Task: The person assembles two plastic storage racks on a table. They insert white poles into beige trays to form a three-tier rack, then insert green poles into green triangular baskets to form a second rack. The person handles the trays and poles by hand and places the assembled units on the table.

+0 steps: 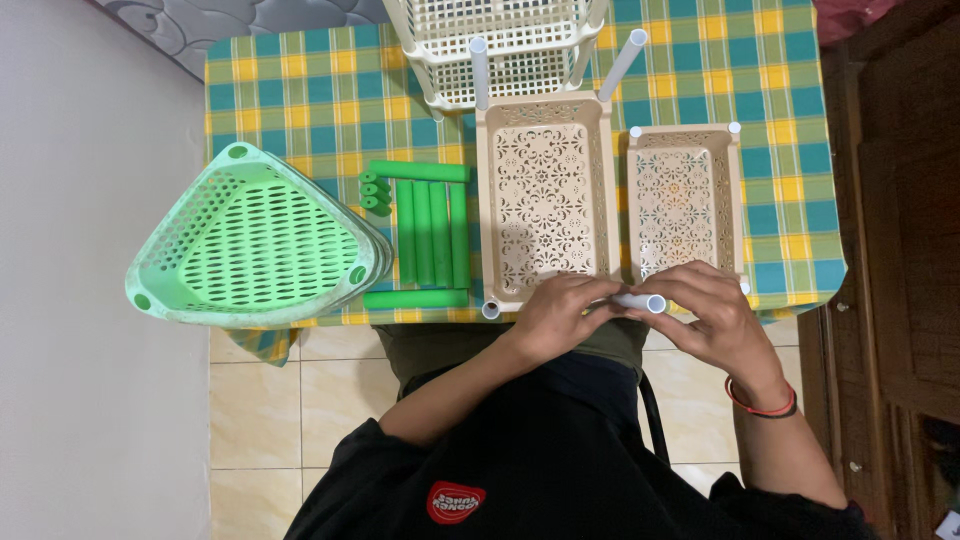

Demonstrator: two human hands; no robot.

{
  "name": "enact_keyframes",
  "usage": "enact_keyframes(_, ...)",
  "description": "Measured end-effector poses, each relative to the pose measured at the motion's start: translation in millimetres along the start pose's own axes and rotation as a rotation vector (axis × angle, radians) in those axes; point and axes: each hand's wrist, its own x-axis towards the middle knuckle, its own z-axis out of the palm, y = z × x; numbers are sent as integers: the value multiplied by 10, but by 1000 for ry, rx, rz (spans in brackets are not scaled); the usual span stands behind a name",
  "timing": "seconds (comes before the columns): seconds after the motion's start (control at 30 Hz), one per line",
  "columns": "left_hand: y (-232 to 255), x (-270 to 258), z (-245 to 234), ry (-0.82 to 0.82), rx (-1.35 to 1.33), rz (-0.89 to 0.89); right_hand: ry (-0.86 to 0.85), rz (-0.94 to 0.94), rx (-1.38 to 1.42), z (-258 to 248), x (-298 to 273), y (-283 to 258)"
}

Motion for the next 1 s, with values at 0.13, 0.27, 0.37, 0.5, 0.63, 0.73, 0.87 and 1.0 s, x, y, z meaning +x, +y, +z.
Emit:
enact_keyframes(0.13, 39, 11, -17, -4, 15, -16, 19, 2, 11, 29, -14, 21)
enact_keyframes(0.27, 102, -48, -1, 54, 73, 42, 22, 54, 47, 81, -90, 52)
enact_keyframes(0.37, 130, -163, 14, 165, 134, 169, -1, 79, 137, 169, -120, 115)
enact_keyframes(0.5, 131, -478, -9, 196, 217, 233, -26, 66, 257, 223, -190, 242)
enact_keyframes(0.63, -6, -876, -219, 132, 10, 344, 2, 38, 464, 217, -227, 406)
enact_keyframes(0.73, -169, -1107, -389, 289, 87, 439, 61, 130, 511, 281, -221, 512)
enact_keyframes(0.87, -383, -1181, -451, 548, 191, 216, 82, 258, 511, 450, -139, 675)
enact_keyframes(1.0, -457, -1128, -416, 633, 73, -133, 156, 352, 551, 622, 51, 881)
